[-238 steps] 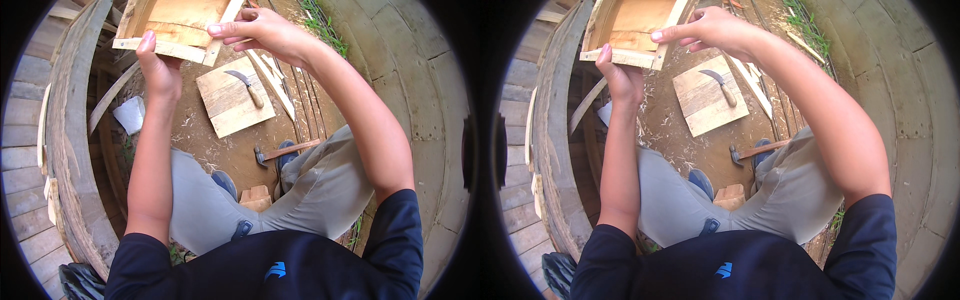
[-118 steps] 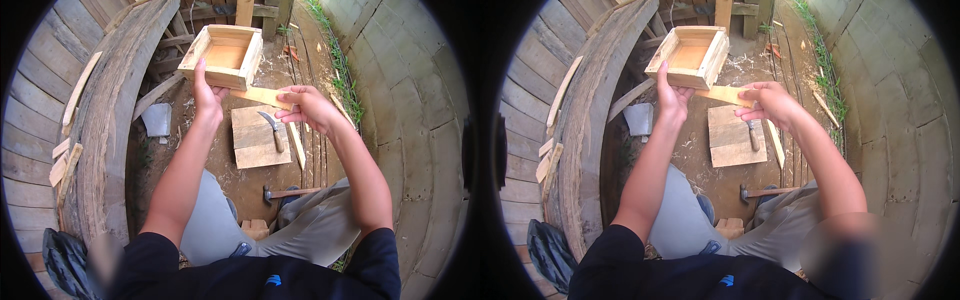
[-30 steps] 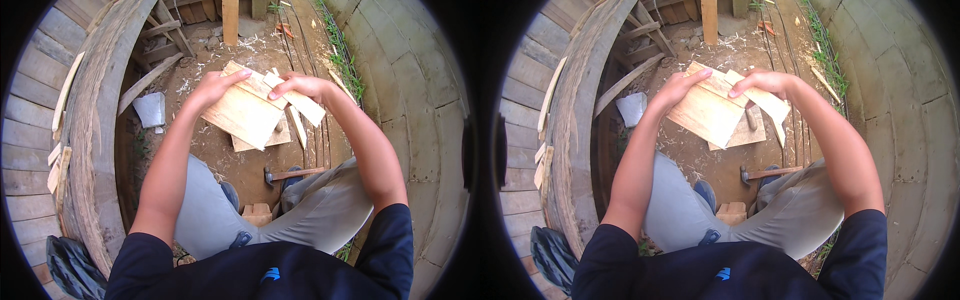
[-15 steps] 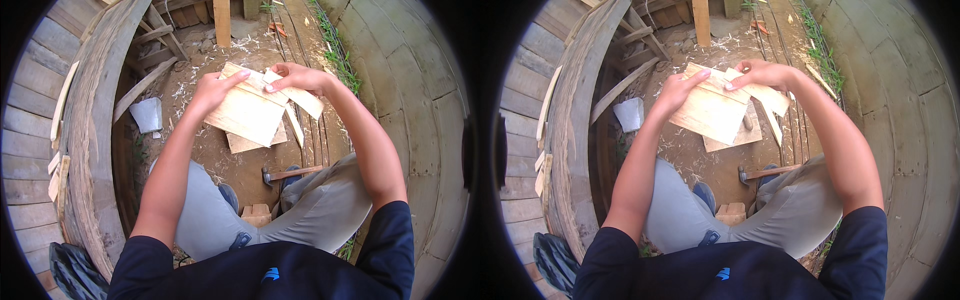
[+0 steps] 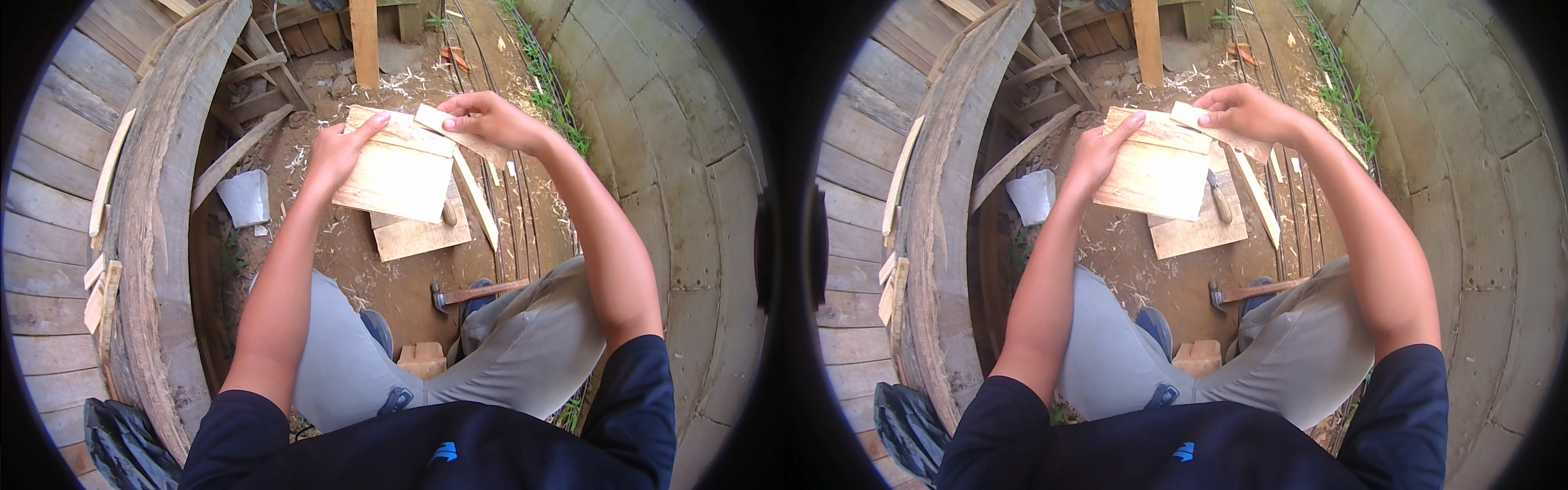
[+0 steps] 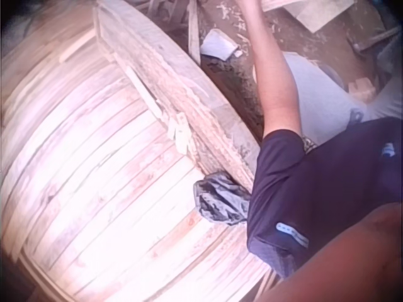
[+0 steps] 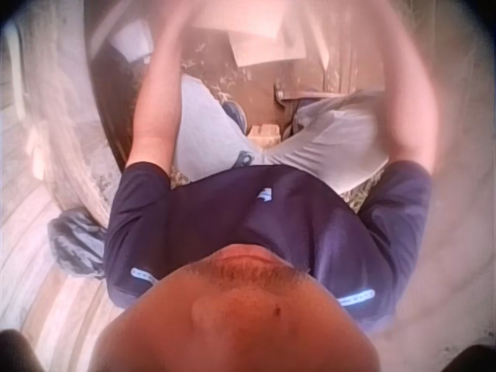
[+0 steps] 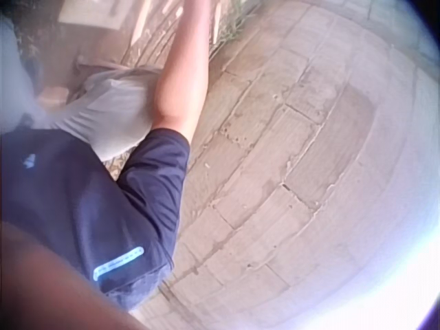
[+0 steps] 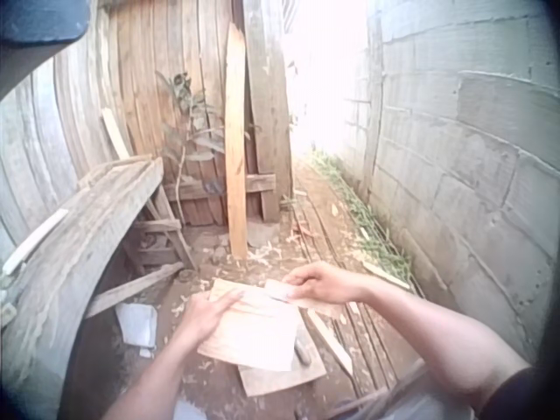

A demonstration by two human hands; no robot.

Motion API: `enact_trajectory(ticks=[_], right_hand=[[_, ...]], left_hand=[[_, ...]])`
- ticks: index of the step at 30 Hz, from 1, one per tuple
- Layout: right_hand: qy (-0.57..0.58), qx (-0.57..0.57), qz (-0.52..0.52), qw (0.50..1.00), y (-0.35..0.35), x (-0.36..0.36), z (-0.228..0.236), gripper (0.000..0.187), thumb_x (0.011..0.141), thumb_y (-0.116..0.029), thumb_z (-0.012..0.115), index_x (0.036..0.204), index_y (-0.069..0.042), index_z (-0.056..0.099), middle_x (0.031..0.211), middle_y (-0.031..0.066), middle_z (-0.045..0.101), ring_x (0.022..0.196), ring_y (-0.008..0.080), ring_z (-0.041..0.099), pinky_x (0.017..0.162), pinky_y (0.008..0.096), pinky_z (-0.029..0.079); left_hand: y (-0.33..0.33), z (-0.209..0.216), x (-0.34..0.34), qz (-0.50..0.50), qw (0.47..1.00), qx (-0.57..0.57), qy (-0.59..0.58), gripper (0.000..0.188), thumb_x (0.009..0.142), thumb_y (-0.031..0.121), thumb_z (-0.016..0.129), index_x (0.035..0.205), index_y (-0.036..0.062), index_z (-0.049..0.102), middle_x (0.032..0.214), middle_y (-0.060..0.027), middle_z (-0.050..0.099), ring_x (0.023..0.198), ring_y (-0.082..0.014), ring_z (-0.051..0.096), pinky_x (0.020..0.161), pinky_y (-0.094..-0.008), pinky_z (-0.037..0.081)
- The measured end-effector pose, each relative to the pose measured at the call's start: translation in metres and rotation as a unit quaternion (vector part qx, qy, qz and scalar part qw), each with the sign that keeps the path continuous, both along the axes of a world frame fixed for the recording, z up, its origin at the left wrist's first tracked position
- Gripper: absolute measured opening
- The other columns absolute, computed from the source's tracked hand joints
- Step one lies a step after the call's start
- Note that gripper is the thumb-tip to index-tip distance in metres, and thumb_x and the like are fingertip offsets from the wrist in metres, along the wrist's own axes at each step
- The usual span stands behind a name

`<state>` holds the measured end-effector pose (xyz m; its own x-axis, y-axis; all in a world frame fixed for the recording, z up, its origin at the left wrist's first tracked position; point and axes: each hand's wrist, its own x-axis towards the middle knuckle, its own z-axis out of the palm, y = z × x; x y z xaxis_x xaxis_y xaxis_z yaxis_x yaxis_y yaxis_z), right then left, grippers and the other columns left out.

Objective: The person assembles a small wooden box by fitting pieces together, using a hammer to drive nails, and a knife to trim wood. They repeatedly adjust and inspect the box, then place it on a nearby wooden table.

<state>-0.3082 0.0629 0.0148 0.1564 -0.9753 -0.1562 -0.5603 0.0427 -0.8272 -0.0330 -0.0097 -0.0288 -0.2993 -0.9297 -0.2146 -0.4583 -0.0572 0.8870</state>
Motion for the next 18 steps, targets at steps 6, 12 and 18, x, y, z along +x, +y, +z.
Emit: enact_trajectory(ticks=[6, 12, 18], right_hand=[[0.026, -0.023, -0.029, 0.999, 0.002, 0.0, 0.014, 0.035, 0.104, -0.027, 0.061, 0.135, -0.012, 0.069, 0.102, 0.009, 0.075, 0.099, 0.0174, 0.068, 0.091, 0.0382, 0.053], [0.05, -0.094, -0.032, 0.994, 0.0, 0.014, 0.02, 0.028, 0.101, -0.021, 0.067, 0.124, -0.007, 0.073, 0.08, 0.0022, 0.071, 0.066, 0.0072, 0.054, 0.059, 0.0281, 0.046], [0.056, -0.113, -0.092, 0.988, -0.003, 0.028, 0.014, 0.028, 0.099, -0.019, 0.069, 0.123, -0.005, 0.074, 0.082, 0.0048, 0.072, 0.068, 0.0093, 0.058, 0.061, 0.029, 0.048]], left_hand=[[0.002, 0.007, -0.001, 0.014, 1.0, -0.02, -0.002, 0.08, 0.081, 0.072, 0.072, 0.106, -0.0044, 0.076, 0.097, -0.0202, 0.076, 0.091, -0.0273, 0.076, 0.086, -0.0385, 0.058], [0.005, 0.012, -0.003, 0.022, 1.0, -0.006, -0.006, 0.077, 0.084, 0.068, 0.073, 0.106, -0.0056, 0.075, 0.097, -0.0184, 0.076, 0.089, -0.0246, 0.075, 0.083, -0.036, 0.058], [0.013, 0.014, -0.01, 0.024, 1.0, -0.005, 0.008, 0.072, 0.087, 0.062, 0.075, 0.106, -0.0075, 0.075, 0.097, -0.0161, 0.075, 0.086, -0.0201, 0.073, 0.08, -0.032, 0.056]])
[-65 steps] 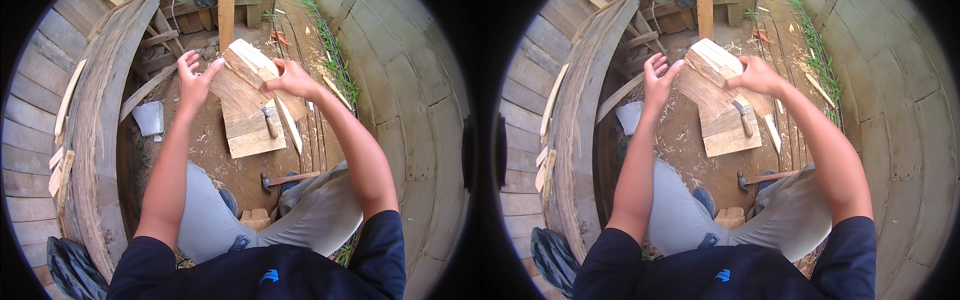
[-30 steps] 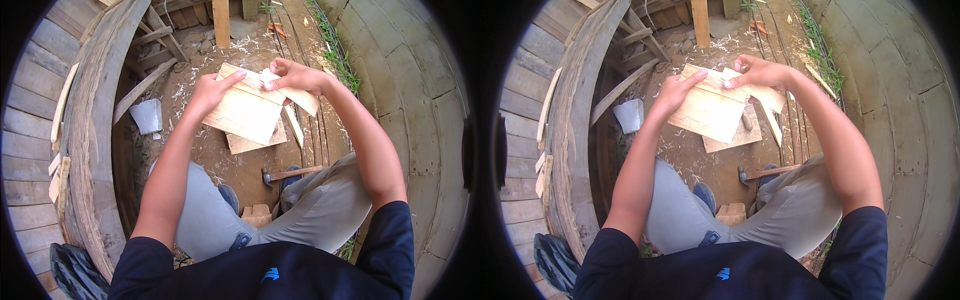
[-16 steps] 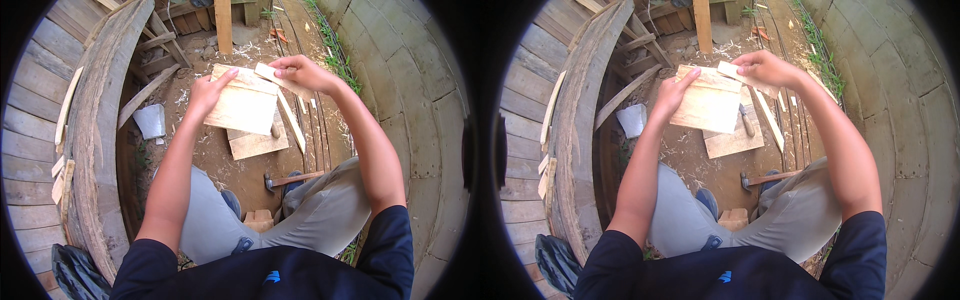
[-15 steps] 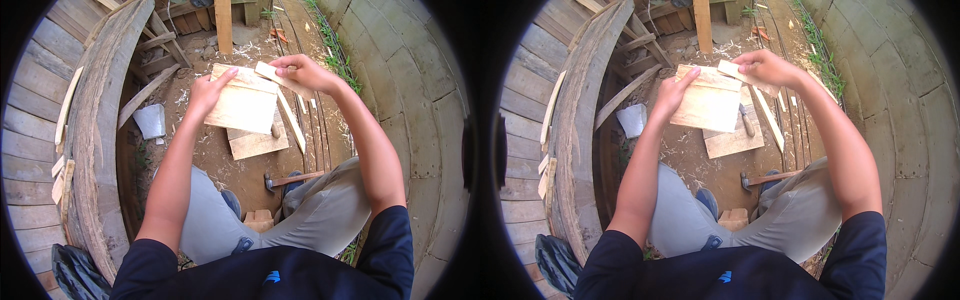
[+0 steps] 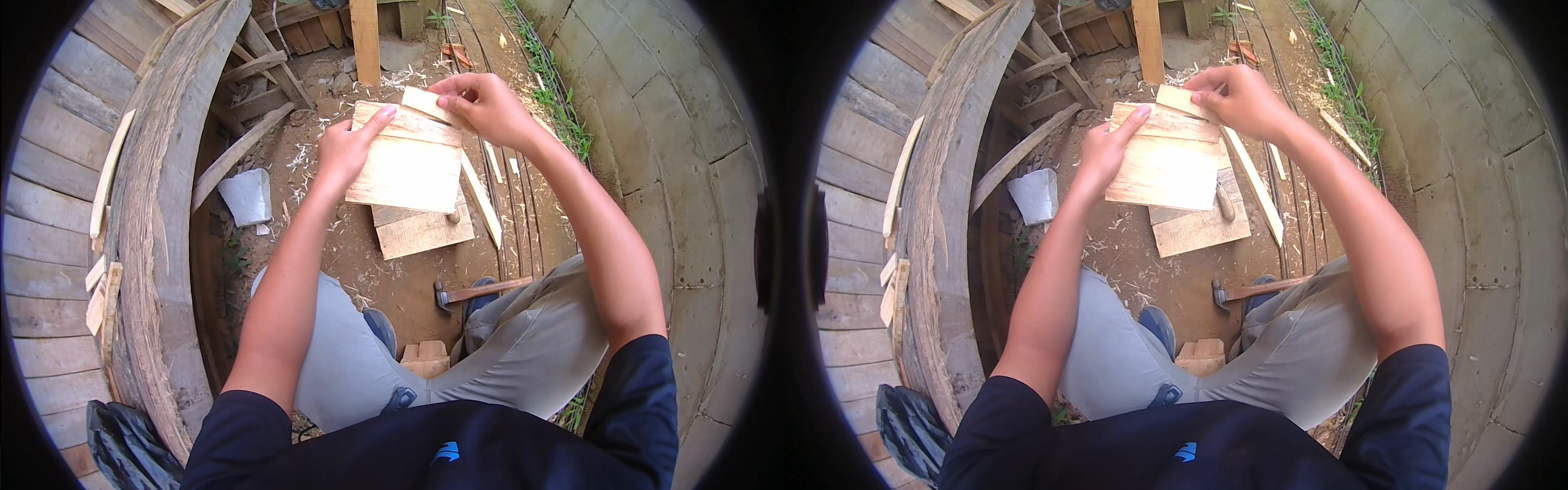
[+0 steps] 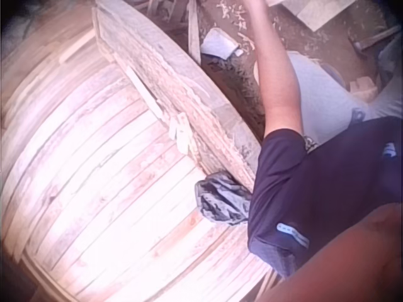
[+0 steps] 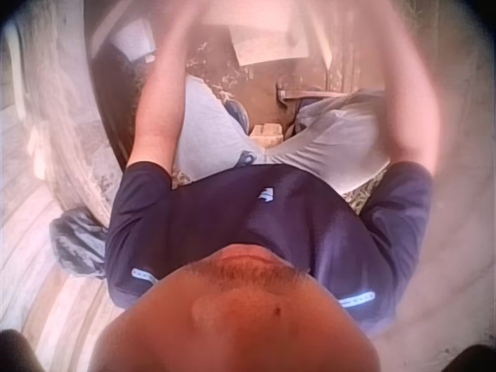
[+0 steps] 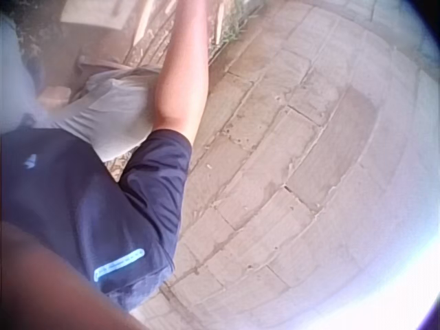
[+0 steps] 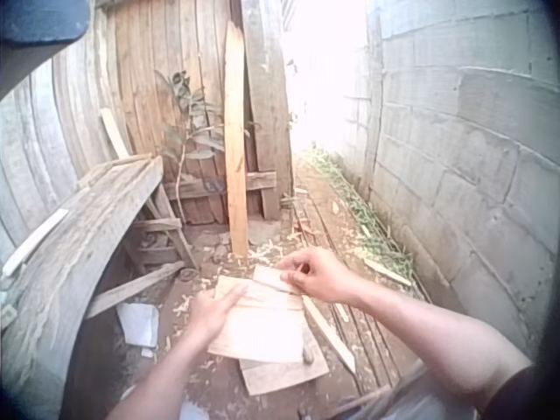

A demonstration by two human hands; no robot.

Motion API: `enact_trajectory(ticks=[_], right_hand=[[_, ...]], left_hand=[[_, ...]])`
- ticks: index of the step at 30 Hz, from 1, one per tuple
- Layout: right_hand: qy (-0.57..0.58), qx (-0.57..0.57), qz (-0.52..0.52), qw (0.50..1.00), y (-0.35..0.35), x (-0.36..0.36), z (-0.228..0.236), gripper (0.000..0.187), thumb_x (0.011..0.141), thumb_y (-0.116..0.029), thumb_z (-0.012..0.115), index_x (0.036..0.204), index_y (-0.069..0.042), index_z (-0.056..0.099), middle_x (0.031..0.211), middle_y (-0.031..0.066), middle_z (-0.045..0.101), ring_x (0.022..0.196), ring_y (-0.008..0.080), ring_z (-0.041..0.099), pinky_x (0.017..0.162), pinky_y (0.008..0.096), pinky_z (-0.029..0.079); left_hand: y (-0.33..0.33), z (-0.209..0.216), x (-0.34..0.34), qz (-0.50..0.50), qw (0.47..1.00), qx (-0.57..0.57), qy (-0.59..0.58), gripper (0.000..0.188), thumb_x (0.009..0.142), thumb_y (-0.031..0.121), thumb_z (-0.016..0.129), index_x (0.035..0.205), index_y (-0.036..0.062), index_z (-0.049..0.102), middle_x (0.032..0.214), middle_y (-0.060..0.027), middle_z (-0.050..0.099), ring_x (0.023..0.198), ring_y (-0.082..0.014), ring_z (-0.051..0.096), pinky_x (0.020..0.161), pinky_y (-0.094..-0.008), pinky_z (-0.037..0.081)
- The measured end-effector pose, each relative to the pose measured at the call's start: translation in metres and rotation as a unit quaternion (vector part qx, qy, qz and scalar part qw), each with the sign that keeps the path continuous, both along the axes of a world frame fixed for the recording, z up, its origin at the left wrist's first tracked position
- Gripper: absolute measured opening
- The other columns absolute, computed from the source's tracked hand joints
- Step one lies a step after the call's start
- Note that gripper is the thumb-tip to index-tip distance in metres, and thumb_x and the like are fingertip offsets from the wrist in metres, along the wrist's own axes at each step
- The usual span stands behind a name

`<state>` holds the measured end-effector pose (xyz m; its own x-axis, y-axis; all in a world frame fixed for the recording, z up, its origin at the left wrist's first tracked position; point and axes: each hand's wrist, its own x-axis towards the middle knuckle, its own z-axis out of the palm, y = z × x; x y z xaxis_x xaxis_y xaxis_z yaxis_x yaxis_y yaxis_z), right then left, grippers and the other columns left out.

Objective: The person assembles a small wooden box by fitting pieces together, using a hammer to drive nails, and a knife to trim wood. They repeatedly adjust and inspect the box, then place it on a nearby wooden table.

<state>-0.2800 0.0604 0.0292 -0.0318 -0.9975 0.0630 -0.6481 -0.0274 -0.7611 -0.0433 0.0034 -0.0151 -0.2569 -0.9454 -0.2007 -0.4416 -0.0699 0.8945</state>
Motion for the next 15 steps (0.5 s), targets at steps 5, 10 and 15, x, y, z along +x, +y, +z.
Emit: enact_trajectory(ticks=[5, 10, 15], right_hand=[[0.007, 0.002, -0.013, 1.0, -0.001, 0.001, -0.006, 0.028, 0.097, -0.02, 0.072, 0.12, -0.004, 0.076, 0.085, 0.0072, 0.074, 0.071, 0.0112, 0.062, 0.064, 0.0302, 0.051], [0.003, 0.009, -0.008, 1.0, -0.002, 0.002, -0.006, 0.027, 0.096, -0.021, 0.073, 0.118, -0.006, 0.077, 0.089, 0.0088, 0.075, 0.074, 0.0118, 0.065, 0.065, 0.0299, 0.052], [-0.003, 0.047, -0.009, 0.999, -0.002, 0.004, 0.003, 0.027, 0.094, -0.021, 0.075, 0.117, -0.007, 0.078, 0.102, 0.014, 0.077, 0.089, 0.02, 0.071, 0.083, 0.0369, 0.057]], left_hand=[[0.001, -0.001, -0.003, -0.006, 1.0, 0.001, -0.002, 0.073, 0.086, 0.062, 0.075, 0.107, -0.0077, 0.075, 0.098, -0.0173, 0.076, 0.088, -0.0207, 0.074, 0.081, -0.0324, 0.056], [-0.001, -0.009, -0.002, -0.008, 1.0, -0.008, -0.004, 0.077, 0.081, 0.069, 0.074, 0.106, -0.0036, 0.077, 0.097, -0.0176, 0.077, 0.088, -0.0253, 0.076, 0.083, -0.0359, 0.058], [-0.003, -0.015, -0.002, -0.012, 1.0, -0.006, 0.002, 0.076, 0.081, 0.069, 0.075, 0.105, -0.0031, 0.077, 0.096, -0.0179, 0.077, 0.089, -0.0253, 0.076, 0.083, -0.0363, 0.058]])
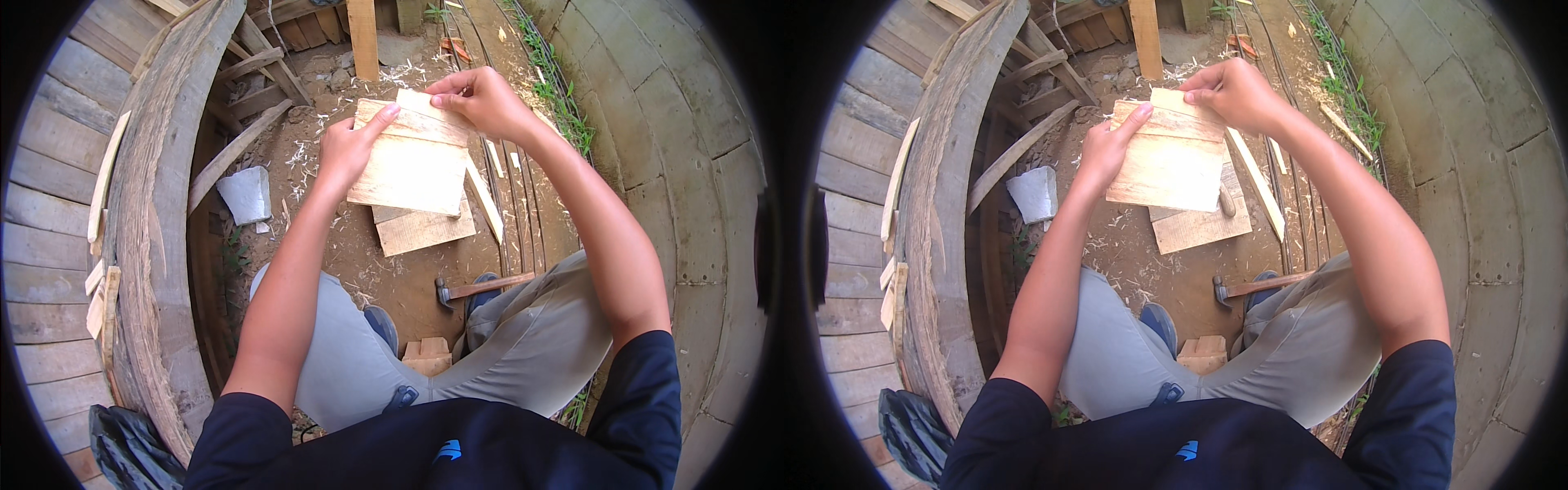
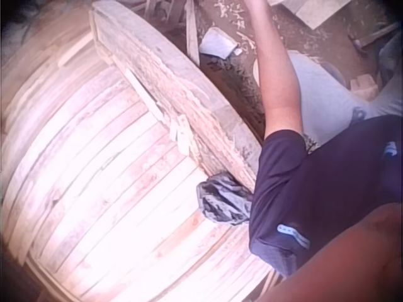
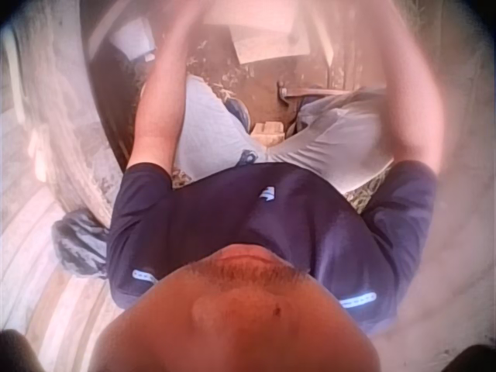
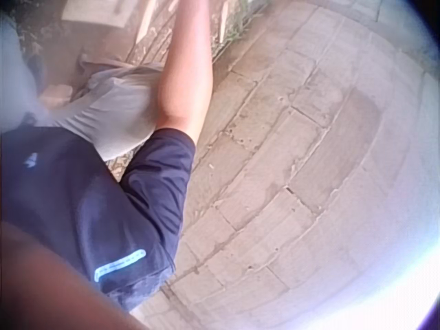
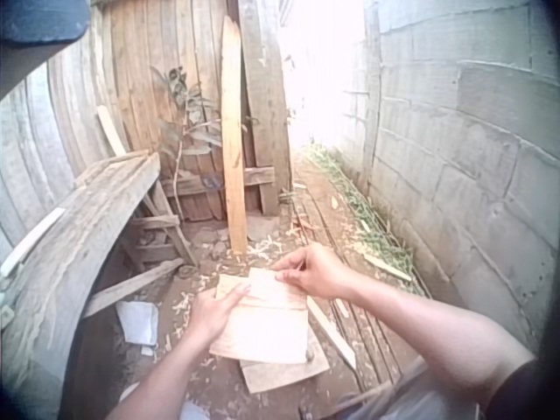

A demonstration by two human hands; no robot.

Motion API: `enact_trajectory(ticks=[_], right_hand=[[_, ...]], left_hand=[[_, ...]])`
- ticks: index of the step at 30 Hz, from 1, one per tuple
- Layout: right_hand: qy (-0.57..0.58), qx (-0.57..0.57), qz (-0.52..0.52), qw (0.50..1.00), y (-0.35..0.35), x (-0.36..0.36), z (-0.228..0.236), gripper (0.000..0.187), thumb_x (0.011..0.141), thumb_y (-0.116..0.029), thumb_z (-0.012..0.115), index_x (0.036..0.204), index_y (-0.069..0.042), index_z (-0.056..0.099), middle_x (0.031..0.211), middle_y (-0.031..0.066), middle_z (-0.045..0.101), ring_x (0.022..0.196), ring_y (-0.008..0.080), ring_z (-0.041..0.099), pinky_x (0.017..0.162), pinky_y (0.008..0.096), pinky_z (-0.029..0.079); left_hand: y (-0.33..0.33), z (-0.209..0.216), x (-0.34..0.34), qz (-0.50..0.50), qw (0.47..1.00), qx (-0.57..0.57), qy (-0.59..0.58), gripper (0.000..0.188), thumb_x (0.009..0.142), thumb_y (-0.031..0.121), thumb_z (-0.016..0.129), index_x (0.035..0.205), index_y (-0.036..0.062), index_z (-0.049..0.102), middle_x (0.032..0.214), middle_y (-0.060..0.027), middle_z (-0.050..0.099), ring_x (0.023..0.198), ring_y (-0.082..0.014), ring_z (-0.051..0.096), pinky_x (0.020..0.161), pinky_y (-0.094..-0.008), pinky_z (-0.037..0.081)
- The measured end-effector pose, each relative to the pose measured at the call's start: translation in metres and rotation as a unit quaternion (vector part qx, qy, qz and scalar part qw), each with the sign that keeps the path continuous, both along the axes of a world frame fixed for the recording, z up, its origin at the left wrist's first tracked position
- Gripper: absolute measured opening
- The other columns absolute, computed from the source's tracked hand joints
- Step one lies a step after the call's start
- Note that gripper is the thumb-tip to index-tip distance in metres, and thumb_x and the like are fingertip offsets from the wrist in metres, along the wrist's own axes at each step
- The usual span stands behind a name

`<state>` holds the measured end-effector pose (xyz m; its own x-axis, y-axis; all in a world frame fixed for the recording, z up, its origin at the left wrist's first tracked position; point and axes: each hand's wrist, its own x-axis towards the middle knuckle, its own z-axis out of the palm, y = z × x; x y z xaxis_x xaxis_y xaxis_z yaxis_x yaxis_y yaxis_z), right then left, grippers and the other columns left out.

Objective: The person assembles a small wooden box by fitting pieces together, using a hammer to drive nails, and a knife to trim wood. They repeatedly adjust and inspect the box, then place it on a nearby wooden table.

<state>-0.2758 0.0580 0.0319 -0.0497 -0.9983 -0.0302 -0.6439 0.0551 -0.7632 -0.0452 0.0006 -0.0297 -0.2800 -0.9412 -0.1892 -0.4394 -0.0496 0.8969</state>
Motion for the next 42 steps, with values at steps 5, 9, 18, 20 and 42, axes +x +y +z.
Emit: enact_trajectory(ticks=[5, 9, 18, 20, 42], right_hand=[[0.008, 0.017, 0.038, 0.999, -0.005, -0.009, 0.001, 0.026, 0.093, -0.022, 0.076, 0.115, -0.008, 0.078, 0.092, 0.0069, 0.076, 0.079, 0.0127, 0.065, 0.071, 0.0298, 0.052], [0.008, 0.0, 0.075, 0.997, -0.004, -0.016, -0.005, 0.029, 0.092, -0.025, 0.077, 0.115, -0.007, 0.078, 0.088, 0.0033, 0.075, 0.074, 0.0086, 0.061, 0.067, 0.0268, 0.049], [-0.017, 0.013, 0.116, 0.993, -0.002, -0.017, -0.009, 0.018, 0.093, -0.017, 0.073, 0.105, -0.003, 0.074, 0.086, 0.0009, 0.072, 0.078, 0.009, 0.063, 0.075, 0.0269, 0.05], [-0.029, 0.01, 0.114, 0.993, -0.002, -0.018, -0.011, 0.018, 0.093, -0.017, 0.073, 0.105, -0.003, 0.074, 0.086, 0.0005, 0.072, 0.078, 0.0087, 0.063, 0.075, 0.0269, 0.05], [-0.14, -0.026, -0.044, 0.989, -0.003, -0.015, 0.003, 0.021, 0.103, -0.021, 0.053, 0.104, -0.006, 0.068, 0.082, 0.0005, 0.062, 0.072, 0.0094, 0.056, 0.068, 0.0261, 0.045]], left_hand=[[0.006, 0.008, -0.002, 0.0, 1.0, -0.006, 0.012, 0.067, 0.087, 0.059, 0.076, 0.107, -0.0053, 0.075, 0.098, -0.0159, 0.076, 0.086, -0.0199, 0.074, 0.079, -0.0317, 0.057], [0.009, 0.013, 0.0, -0.011, 1.0, -0.018, -0.015, 0.066, 0.086, 0.059, 0.077, 0.105, -0.0041, 0.076, 0.095, -0.0151, 0.076, 0.083, -0.0196, 0.074, 0.077, -0.0316, 0.057], [0.012, 0.014, 0.002, -0.028, 0.998, -0.049, -0.031, 0.068, 0.084, 0.06, 0.078, 0.104, -0.0043, 0.076, 0.091, -0.0152, 0.077, 0.081, -0.0197, 0.075, 0.077, -0.0325, 0.058], [0.012, 0.016, 0.0, -0.033, 0.997, -0.052, -0.036, 0.067, 0.084, 0.06, 0.078, 0.104, -0.0042, 0.075, 0.091, -0.0155, 0.077, 0.081, -0.0196, 0.075, 0.077, -0.0324, 0.058], [-0.004, 0.006, 0.01, 0.009, 0.999, -0.048, -0.007, 0.077, 0.08, 0.071, 0.075, 0.107, -0.0019, 0.076, 0.096, -0.0178, 0.077, 0.087, -0.0245, 0.076, 0.083, -0.0368, 0.058]])
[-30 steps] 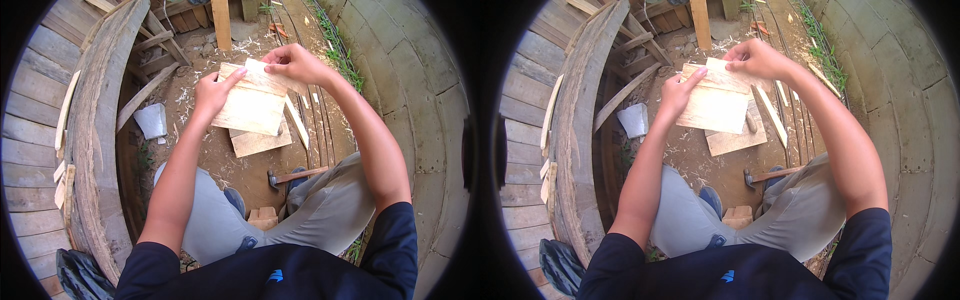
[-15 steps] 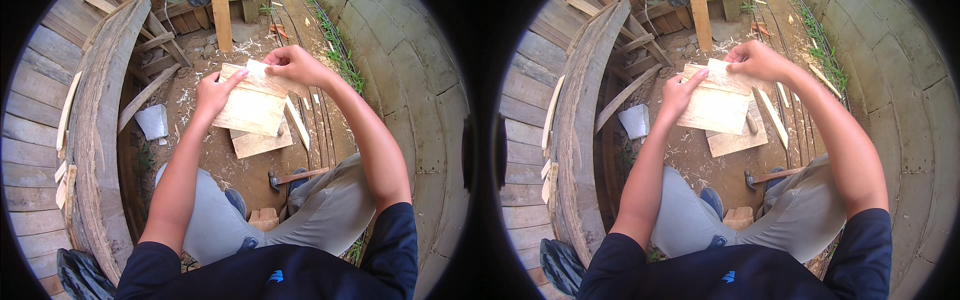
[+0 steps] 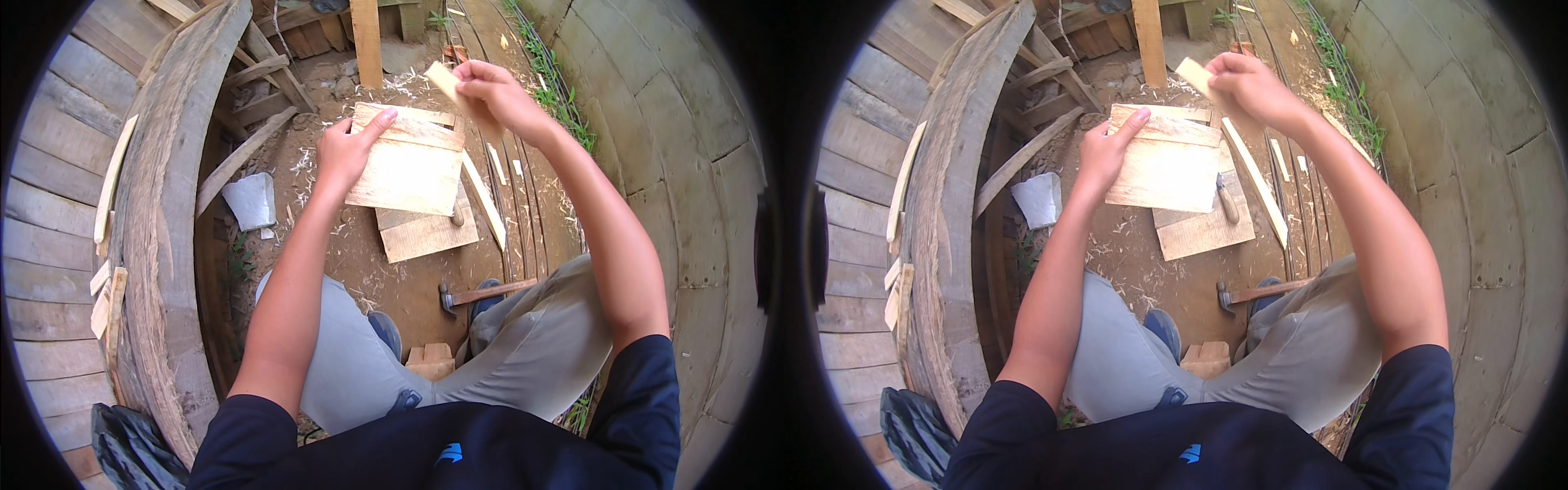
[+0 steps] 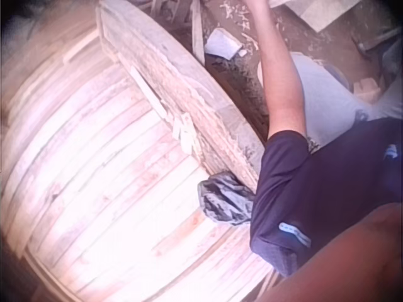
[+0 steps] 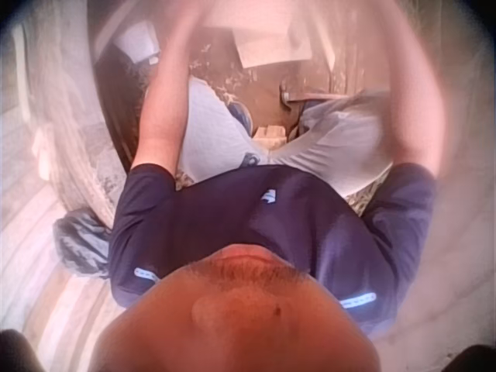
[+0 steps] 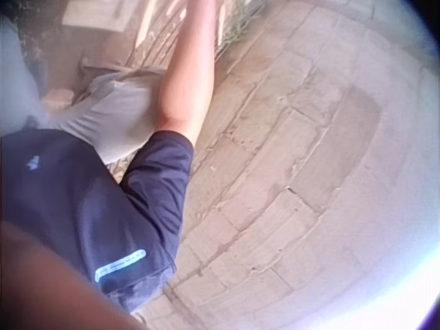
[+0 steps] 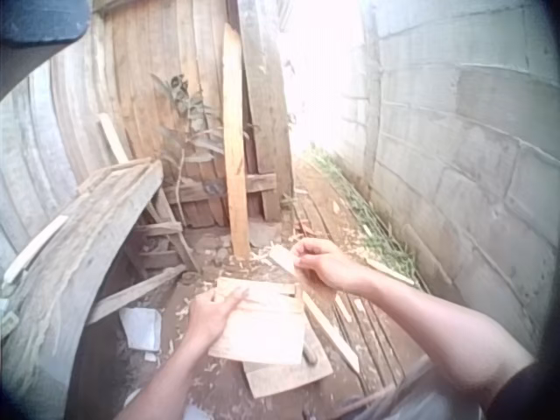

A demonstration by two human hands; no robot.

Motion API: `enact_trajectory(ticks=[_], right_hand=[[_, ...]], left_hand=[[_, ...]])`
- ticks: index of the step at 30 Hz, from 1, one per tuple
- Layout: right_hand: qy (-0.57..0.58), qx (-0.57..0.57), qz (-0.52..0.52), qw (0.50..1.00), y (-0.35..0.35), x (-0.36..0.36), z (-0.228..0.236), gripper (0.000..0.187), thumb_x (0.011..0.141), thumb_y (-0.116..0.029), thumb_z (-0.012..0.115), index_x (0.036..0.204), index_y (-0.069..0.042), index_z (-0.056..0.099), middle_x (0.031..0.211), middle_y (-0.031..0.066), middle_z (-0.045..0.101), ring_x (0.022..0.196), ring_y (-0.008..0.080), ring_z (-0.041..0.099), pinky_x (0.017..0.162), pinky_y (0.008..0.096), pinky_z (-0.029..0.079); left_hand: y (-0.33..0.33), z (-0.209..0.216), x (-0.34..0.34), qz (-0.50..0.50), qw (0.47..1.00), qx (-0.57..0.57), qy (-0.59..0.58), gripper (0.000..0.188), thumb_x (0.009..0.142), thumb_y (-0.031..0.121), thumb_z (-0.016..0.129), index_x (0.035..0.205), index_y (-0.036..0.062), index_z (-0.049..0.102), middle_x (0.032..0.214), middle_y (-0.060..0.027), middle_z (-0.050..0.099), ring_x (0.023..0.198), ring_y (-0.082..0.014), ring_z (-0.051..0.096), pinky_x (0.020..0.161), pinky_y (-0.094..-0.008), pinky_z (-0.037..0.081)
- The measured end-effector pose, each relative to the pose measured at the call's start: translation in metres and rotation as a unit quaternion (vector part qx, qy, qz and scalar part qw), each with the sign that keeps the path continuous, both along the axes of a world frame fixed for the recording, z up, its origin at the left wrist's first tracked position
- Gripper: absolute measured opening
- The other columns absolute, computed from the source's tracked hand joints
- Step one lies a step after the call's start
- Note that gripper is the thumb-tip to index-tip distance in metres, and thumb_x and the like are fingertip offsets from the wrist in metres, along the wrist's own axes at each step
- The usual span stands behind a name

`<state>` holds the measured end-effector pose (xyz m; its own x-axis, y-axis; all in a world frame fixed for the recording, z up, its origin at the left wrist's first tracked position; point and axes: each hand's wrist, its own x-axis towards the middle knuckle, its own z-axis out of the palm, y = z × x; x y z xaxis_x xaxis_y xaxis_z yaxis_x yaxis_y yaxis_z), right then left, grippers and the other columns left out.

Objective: The person assembles a small wooden box by fitting pieces together, using a hammer to drive nails, and a knife to trim wood. They repeatedly adjust and inspect the box, then place it on a nearby wooden table.

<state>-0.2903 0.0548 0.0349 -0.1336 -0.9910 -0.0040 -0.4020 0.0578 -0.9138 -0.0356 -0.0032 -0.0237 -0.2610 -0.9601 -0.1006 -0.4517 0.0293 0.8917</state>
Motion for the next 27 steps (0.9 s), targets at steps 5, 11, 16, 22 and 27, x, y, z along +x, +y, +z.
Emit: enact_trajectory(ticks=[5, 11, 16, 22, 27], right_hand=[[0.04, 0.019, 0.019, 0.999, -0.001, -0.019, 0.012, 0.03, 0.103, -0.026, 0.047, 0.097, -0.007, 0.07, 0.063, -0.0037, 0.05, 0.053, 0.0084, 0.043, 0.053, 0.0268, 0.035], [0.155, -0.078, 0.018, 0.985, 0.0, 0.002, -0.004, 0.055, 0.108, -0.05, 0.043, 0.121, -0.004, 0.071, 0.082, 0.0056, 0.063, 0.072, 0.0093, 0.057, 0.072, 0.0276, 0.047], [0.106, -0.015, 0.02, 0.994, 0.005, 0.005, 0.002, 0.062, 0.104, -0.049, 0.048, 0.141, 0.0, 0.056, 0.113, 0.0133, 0.068, 0.104, 0.026, 0.064, 0.097, 0.039, 0.048], [0.036, 0.088, 0.132, 0.987, 0.017, 0.017, 0.026, 0.047, 0.102, -0.023, 0.058, 0.146, -0.006, 0.053, 0.113, 0.0062, 0.068, 0.104, 0.0121, 0.064, 0.094, 0.0283, 0.049], [0.015, 0.066, 0.196, 0.978, 0.009, 0.01, 0.008, 0.05, 0.093, -0.011, 0.075, 0.139, -0.001, 0.057, 0.102, 0.0033, 0.072, 0.095, 0.0087, 0.065, 0.086, 0.0252, 0.051]], left_hand=[[-0.01, -0.008, -0.002, 0.051, 0.997, -0.048, -0.033, 0.078, 0.08, 0.072, 0.074, 0.108, -0.0016, 0.076, 0.1, -0.0192, 0.077, 0.093, -0.0264, 0.075, 0.088, -0.0382, 0.057], [0.001, 0.008, -0.001, 0.004, 0.999, 0.03, 0.042, 0.082, 0.08, 0.071, 0.074, 0.108, -0.0051, 0.075, 0.099, -0.0199, 0.076, 0.092, -0.0258, 0.075, 0.086, -0.037, 0.057], [-0.002, -0.001, -0.003, -0.018, 0.993, 0.11, 0.048, 0.071, 0.088, 0.061, 0.075, 0.109, -0.0071, 0.074, 0.103, -0.0173, 0.075, 0.091, -0.0212, 0.073, 0.083, -0.033, 0.057], [-0.004, -0.011, -0.007, -0.053, 0.993, 0.105, -0.023, 0.085, 0.079, 0.077, 0.071, 0.091, -0.0074, 0.073, 0.084, -0.0169, 0.071, 0.08, -0.024, 0.071, 0.073, -0.0364, 0.056], [-0.018, -0.039, -0.007, -0.094, 0.989, 0.083, -0.074, 0.094, 0.071, 0.093, 0.062, 0.067, -0.0011, 0.068, 0.064, -0.0113, 0.063, 0.066, -0.0209, 0.065, 0.062, -0.038, 0.053]])
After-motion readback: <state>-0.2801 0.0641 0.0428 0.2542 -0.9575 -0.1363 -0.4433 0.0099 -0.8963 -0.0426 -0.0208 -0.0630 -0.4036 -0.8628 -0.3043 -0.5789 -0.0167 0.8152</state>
